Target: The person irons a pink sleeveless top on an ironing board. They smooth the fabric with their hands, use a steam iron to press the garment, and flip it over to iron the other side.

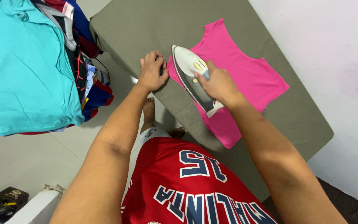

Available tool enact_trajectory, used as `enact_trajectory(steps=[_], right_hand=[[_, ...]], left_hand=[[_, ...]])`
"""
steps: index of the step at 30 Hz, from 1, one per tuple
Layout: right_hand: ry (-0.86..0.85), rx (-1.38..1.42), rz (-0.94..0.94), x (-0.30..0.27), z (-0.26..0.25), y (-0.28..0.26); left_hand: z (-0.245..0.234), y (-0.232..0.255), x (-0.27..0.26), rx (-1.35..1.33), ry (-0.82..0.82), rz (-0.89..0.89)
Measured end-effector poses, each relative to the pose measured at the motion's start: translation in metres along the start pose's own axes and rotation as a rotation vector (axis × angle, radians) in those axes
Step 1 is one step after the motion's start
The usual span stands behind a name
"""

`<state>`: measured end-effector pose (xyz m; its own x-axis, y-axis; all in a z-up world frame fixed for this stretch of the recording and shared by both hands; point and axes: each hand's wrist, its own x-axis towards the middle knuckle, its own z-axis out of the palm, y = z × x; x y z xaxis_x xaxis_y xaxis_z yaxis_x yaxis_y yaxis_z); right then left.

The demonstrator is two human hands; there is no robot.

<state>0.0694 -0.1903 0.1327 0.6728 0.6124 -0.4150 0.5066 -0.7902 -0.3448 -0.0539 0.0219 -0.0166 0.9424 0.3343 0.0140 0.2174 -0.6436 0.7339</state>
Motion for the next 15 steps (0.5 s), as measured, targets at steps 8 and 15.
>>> enact_trajectory(steps=[8, 15], right_hand=[[-0.048, 0.014, 0.096, -0.031, 0.004, 0.01], [0.026, 0.031, 0.026, 0.009, 0.004, -0.028]], left_hand=[[0.002, -0.004, -0.003, -0.08, 0.065, 0.072], [-0.001, -0.002, -0.001, -0.039, 0.026, 0.046]])
